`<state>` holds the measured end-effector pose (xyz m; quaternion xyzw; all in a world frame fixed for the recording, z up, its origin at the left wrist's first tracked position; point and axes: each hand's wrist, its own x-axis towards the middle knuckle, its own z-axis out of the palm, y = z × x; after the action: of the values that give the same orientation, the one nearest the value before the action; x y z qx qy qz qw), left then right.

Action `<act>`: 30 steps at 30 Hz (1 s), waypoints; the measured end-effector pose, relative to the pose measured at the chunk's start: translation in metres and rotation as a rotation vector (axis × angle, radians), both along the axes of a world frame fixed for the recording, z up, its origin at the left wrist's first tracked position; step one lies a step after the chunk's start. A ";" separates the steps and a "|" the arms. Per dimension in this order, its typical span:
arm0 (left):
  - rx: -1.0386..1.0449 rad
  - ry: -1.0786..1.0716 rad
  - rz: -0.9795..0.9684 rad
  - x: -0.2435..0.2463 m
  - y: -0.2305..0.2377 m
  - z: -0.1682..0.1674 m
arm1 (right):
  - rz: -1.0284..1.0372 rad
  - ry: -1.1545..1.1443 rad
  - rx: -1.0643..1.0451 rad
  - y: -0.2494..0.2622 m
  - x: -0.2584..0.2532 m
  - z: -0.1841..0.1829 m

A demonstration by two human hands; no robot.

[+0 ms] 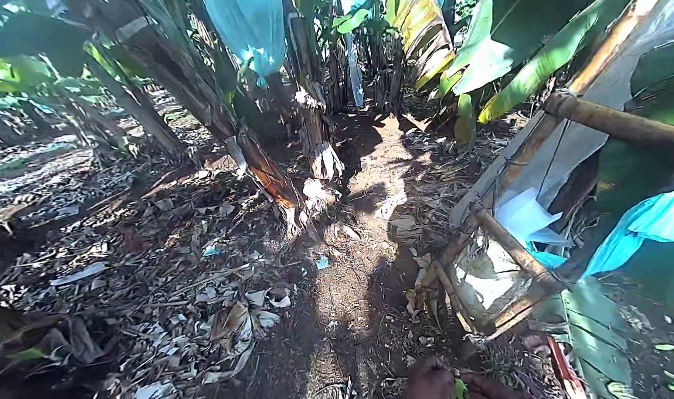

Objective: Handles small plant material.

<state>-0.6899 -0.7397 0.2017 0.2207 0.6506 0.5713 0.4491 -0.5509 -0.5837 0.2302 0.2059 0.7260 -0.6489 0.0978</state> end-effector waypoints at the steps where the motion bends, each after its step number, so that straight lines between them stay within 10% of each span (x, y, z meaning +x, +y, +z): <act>1: 0.019 -0.013 -0.004 -0.014 0.001 0.000 | -0.031 -0.006 -0.087 0.001 -0.012 0.001; 6: 0.084 -0.053 0.092 -0.091 -0.003 -0.006 | -0.154 0.029 -0.302 0.026 -0.076 0.008; 13: -0.584 0.148 -0.054 -0.127 -0.118 -0.103 | -0.299 0.072 -0.455 0.076 -0.129 0.003; 24: -0.692 0.137 -0.081 -0.160 -0.108 -0.039 | -0.208 -0.006 -0.552 0.167 -0.205 0.014; 27: -0.353 0.280 0.128 -0.212 -0.049 0.031 | -0.225 0.017 -0.509 0.192 -0.217 0.013; 30: 0.251 0.563 0.437 -0.246 0.033 0.187 | -0.265 0.010 -0.488 0.214 -0.224 0.014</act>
<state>-0.9360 -0.7065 0.3884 0.2784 0.7052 0.6459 0.0896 -0.7750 -0.3694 0.2443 0.2662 0.5152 -0.8128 0.0551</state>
